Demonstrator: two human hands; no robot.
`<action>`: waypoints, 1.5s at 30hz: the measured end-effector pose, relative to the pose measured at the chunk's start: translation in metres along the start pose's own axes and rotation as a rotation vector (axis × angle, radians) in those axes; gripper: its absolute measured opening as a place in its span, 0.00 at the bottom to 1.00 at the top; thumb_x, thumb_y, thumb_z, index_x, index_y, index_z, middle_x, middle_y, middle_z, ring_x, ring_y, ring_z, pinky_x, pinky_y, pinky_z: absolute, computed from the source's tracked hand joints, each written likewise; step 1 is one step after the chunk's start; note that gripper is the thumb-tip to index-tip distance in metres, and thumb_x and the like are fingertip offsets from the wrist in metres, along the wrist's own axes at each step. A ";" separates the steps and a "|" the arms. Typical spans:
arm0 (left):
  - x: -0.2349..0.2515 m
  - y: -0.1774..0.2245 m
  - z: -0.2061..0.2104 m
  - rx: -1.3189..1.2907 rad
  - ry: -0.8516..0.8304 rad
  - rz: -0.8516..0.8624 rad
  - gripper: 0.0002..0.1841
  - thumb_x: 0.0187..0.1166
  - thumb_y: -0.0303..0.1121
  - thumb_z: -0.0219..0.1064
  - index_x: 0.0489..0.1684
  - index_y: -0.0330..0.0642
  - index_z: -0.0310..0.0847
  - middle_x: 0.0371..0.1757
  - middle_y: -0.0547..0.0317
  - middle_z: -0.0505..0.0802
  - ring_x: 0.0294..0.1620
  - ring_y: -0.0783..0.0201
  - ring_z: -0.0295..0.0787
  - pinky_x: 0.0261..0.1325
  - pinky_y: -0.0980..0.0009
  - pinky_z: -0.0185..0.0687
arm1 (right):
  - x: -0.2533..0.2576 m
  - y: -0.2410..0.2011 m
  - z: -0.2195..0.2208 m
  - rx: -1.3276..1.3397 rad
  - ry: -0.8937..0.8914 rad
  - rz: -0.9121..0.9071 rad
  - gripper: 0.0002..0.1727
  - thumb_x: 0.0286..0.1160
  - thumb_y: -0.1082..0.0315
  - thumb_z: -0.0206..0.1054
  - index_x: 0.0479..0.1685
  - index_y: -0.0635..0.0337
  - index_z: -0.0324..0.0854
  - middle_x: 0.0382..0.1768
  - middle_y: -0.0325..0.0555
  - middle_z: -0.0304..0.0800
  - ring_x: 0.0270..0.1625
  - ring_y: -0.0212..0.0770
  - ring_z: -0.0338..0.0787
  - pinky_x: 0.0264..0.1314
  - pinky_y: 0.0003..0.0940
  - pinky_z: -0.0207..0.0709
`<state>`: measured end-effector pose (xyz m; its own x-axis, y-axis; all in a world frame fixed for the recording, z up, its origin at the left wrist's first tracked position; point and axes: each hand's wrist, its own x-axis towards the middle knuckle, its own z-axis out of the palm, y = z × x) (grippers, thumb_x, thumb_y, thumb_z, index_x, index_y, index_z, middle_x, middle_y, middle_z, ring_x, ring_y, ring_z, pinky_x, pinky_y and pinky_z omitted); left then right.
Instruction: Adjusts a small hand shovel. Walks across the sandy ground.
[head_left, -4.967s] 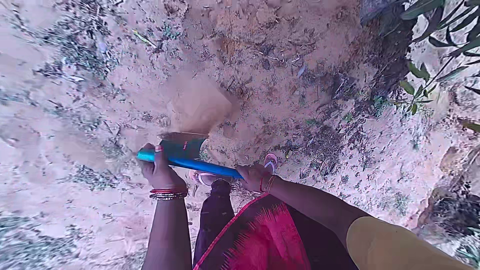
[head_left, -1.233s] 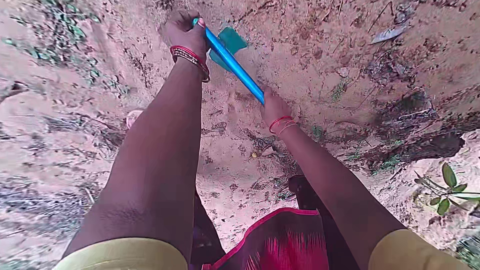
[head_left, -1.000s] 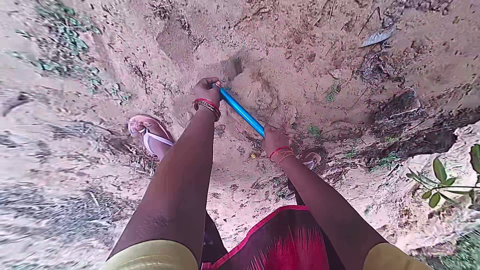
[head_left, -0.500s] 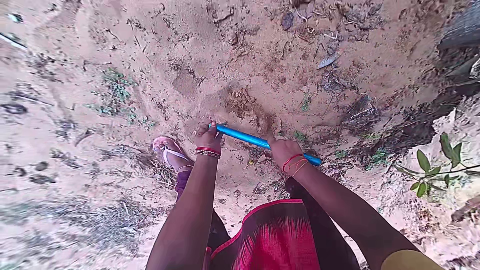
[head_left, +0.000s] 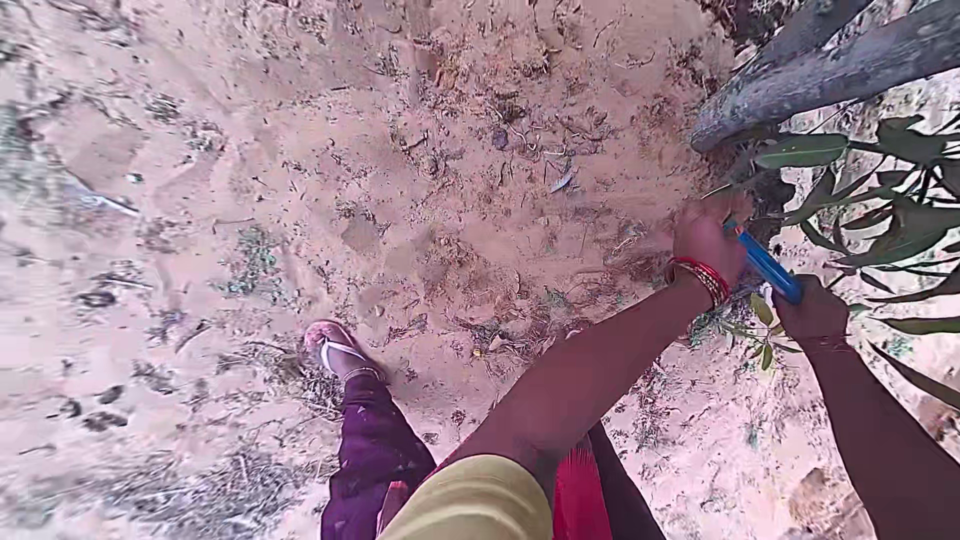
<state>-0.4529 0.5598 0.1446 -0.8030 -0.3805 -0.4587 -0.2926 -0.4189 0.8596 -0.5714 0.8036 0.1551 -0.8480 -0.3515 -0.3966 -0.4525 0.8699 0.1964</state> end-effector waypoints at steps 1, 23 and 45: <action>0.001 0.004 0.008 0.005 -0.035 0.047 0.18 0.76 0.15 0.67 0.65 0.31 0.86 0.70 0.34 0.84 0.72 0.44 0.80 0.75 0.55 0.75 | 0.006 0.011 0.000 0.009 0.055 0.027 0.22 0.81 0.69 0.65 0.63 0.82 0.77 0.53 0.87 0.85 0.59 0.87 0.85 0.59 0.81 0.69; -0.046 -0.181 -0.469 0.279 0.740 -0.014 0.17 0.76 0.23 0.66 0.61 0.30 0.72 0.47 0.59 0.85 0.42 0.75 0.87 0.52 0.74 0.87 | -0.054 -0.517 0.180 0.303 -0.590 -0.567 0.27 0.88 0.56 0.61 0.79 0.62 0.70 0.53 0.61 0.92 0.57 0.61 0.93 0.56 0.62 0.82; -0.060 -0.340 -0.418 -0.023 0.675 -0.385 0.24 0.74 0.19 0.71 0.69 0.27 0.73 0.56 0.46 0.86 0.46 0.67 0.88 0.54 0.70 0.87 | -0.086 -0.467 0.269 0.036 -0.872 -0.329 0.24 0.84 0.63 0.65 0.77 0.59 0.72 0.58 0.64 0.91 0.62 0.66 0.91 0.58 0.67 0.80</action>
<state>-0.0880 0.3801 -0.2140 -0.1550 -0.6215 -0.7679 -0.4698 -0.6374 0.6107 -0.2131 0.5204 -0.1435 -0.1652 -0.2113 -0.9634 -0.6120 0.7879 -0.0679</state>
